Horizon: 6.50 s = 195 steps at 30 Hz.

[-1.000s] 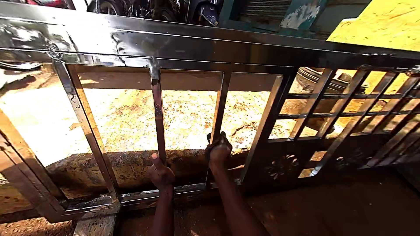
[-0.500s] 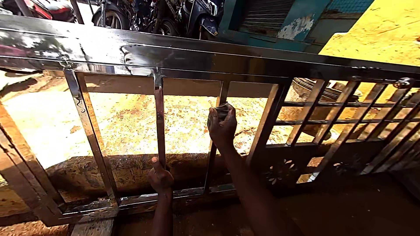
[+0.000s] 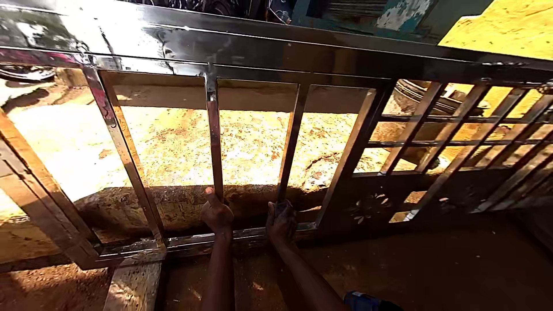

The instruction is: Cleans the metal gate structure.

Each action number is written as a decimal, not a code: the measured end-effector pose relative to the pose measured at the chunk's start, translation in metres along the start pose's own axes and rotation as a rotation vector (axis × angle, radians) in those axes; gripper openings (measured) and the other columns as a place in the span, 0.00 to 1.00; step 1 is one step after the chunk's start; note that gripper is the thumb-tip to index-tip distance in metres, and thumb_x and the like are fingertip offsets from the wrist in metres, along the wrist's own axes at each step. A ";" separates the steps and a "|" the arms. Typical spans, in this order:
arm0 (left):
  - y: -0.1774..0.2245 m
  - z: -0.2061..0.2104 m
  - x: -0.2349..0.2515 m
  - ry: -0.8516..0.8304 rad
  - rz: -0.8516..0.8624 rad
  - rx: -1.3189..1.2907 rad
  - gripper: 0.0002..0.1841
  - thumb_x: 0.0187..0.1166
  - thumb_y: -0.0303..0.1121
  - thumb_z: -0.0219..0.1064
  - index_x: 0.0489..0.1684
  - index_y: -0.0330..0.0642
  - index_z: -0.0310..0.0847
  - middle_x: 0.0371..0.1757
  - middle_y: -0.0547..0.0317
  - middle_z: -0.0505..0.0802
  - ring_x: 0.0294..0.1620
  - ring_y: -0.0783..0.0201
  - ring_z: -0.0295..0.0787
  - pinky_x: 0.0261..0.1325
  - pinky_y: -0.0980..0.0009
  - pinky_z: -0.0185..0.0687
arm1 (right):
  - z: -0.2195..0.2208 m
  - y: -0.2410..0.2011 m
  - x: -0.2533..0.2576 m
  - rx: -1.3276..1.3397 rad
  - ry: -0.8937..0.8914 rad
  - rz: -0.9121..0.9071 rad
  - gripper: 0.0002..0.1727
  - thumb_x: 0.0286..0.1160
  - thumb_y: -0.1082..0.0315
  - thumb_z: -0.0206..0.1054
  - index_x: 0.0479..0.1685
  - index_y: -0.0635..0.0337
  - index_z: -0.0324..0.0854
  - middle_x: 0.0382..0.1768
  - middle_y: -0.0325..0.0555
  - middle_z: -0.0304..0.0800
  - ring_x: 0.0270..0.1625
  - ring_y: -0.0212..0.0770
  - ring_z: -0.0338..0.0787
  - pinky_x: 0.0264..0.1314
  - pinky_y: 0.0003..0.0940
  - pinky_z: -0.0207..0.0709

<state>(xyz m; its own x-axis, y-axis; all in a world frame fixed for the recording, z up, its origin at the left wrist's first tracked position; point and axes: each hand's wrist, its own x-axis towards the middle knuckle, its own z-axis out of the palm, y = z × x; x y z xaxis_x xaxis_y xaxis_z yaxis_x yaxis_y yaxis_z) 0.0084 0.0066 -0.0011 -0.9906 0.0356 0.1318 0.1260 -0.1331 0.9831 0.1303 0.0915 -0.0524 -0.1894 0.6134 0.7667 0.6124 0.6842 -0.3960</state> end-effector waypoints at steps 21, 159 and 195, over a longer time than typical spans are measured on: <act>-0.004 0.000 0.005 -0.051 0.001 -0.043 0.31 0.92 0.55 0.34 0.12 0.58 0.65 0.09 0.77 0.70 0.09 0.76 0.67 0.18 0.73 0.67 | -0.008 0.046 -0.082 -0.109 -0.416 0.028 0.34 0.82 0.48 0.56 0.70 0.73 0.79 0.68 0.64 0.87 0.75 0.67 0.82 0.82 0.77 0.52; -0.001 0.001 0.005 -0.050 -0.045 -0.205 0.28 0.93 0.59 0.29 0.33 0.55 0.70 0.14 0.72 0.74 0.10 0.74 0.69 0.14 0.77 0.68 | -0.058 -0.013 -0.020 0.567 -0.426 1.120 0.10 0.85 0.63 0.67 0.49 0.60 0.87 0.32 0.41 0.90 0.30 0.31 0.85 0.36 0.31 0.79; 0.005 0.001 0.009 -0.080 -0.058 -0.122 0.32 0.90 0.64 0.22 0.31 0.51 0.63 0.10 0.67 0.68 0.06 0.70 0.63 0.09 0.74 0.63 | -0.018 -0.061 -0.060 0.747 0.114 1.174 0.17 0.83 0.72 0.62 0.65 0.67 0.87 0.52 0.52 0.96 0.50 0.35 0.94 0.57 0.35 0.87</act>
<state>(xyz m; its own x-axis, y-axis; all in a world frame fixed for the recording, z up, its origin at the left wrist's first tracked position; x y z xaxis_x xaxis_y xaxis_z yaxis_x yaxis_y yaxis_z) 0.0005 0.0071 0.0052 -0.9881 0.1251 0.0894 0.0561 -0.2482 0.9671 0.1186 0.0059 -0.0649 0.2277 0.9579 -0.1746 -0.1877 -0.1327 -0.9732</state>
